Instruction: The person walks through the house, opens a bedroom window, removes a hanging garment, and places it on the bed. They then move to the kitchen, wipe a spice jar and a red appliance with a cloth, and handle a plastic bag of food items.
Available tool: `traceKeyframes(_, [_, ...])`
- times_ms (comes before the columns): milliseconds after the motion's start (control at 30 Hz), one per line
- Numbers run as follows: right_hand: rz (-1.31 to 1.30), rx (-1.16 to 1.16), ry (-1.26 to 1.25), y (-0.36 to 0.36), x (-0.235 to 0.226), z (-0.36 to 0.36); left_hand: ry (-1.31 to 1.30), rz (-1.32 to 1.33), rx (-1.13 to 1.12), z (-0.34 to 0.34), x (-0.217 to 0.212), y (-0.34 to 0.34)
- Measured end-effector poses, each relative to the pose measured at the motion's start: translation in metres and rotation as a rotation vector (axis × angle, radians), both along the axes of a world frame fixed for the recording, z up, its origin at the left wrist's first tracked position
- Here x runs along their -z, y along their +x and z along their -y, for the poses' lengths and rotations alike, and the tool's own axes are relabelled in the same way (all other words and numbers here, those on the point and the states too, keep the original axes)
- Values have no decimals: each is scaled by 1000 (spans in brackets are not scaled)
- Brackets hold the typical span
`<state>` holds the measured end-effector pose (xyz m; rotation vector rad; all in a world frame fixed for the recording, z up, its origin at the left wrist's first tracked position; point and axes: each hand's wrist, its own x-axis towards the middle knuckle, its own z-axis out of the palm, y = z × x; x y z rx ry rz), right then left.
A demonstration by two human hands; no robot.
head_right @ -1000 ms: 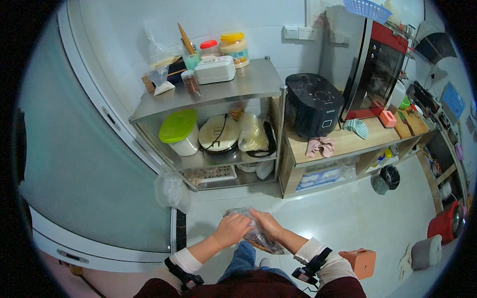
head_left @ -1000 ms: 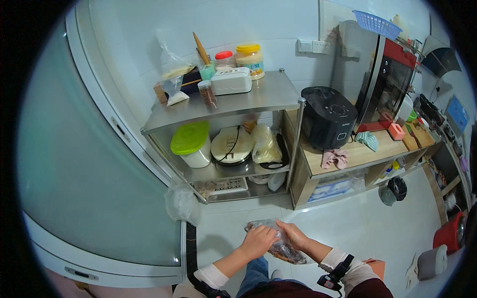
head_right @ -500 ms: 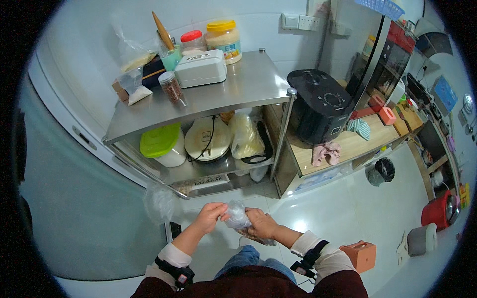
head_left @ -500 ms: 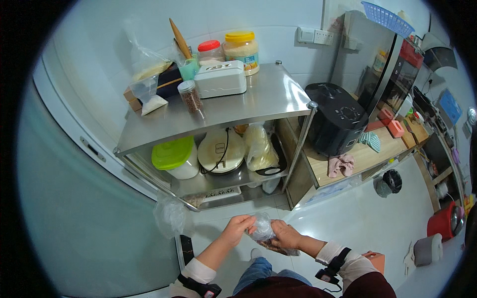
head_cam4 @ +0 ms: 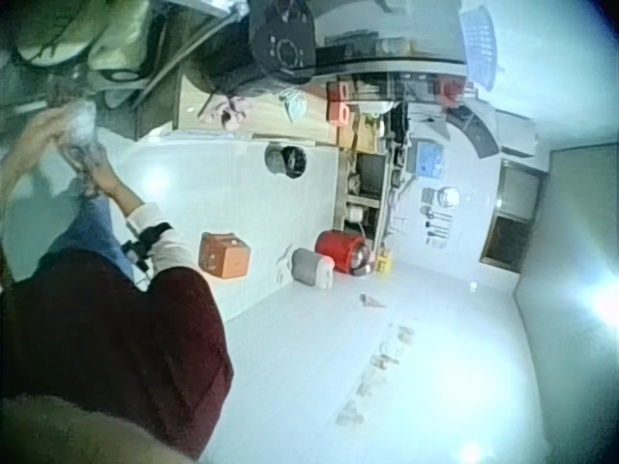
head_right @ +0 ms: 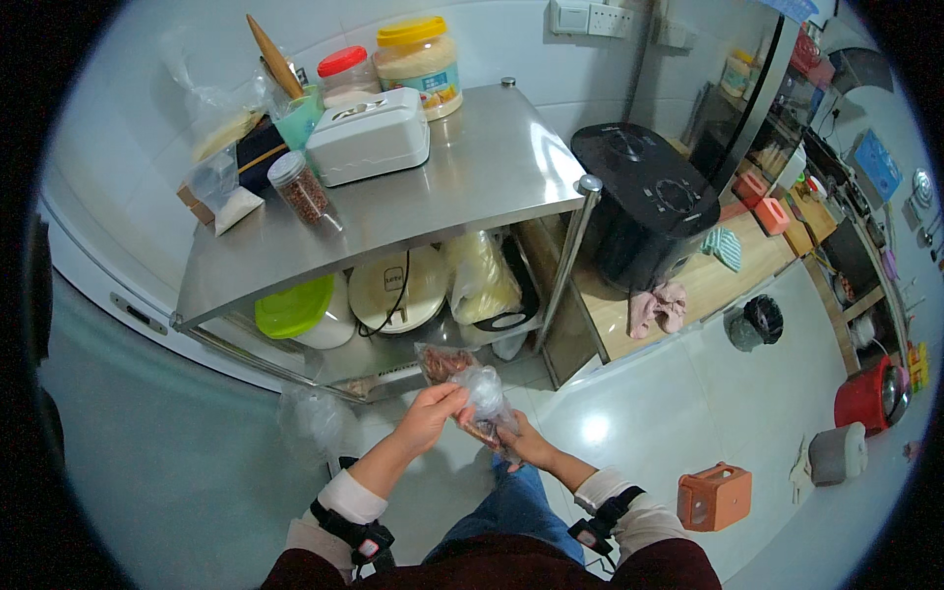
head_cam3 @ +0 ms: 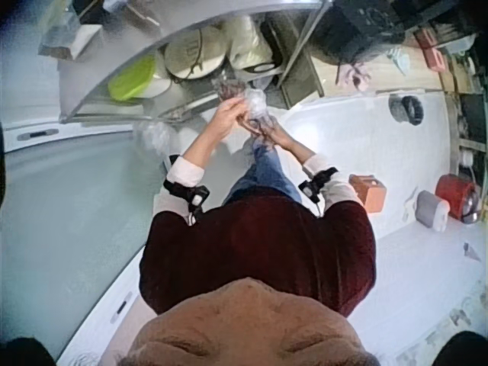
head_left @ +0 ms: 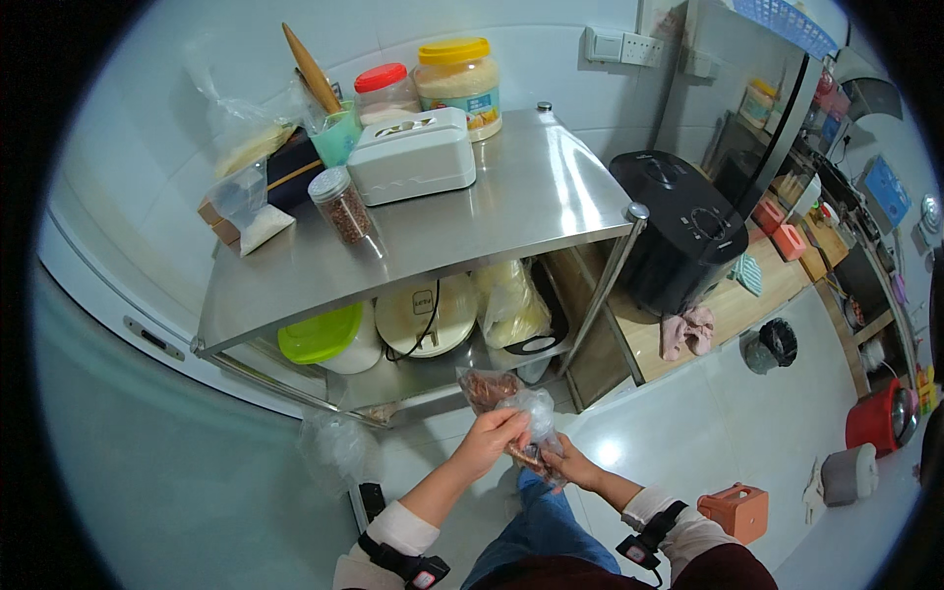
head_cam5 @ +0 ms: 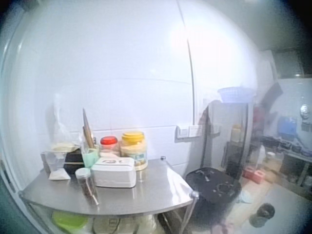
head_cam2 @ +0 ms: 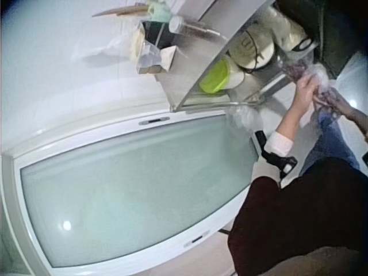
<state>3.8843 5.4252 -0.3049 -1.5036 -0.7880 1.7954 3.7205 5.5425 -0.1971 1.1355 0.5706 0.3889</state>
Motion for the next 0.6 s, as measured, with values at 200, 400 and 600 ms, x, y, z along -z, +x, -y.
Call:
traceKeyframes(200, [-30,320,291,30,29,-63,574,-129,-38,-43,-16,40])
traceKeyframes(400, [271,580,508,87,62,-166,1291,-139,-393,-97,-58,19])
traceKeyframes(600, [693,569,332,126,90,-229,1638,-389,-1185,-184,-92,-32])
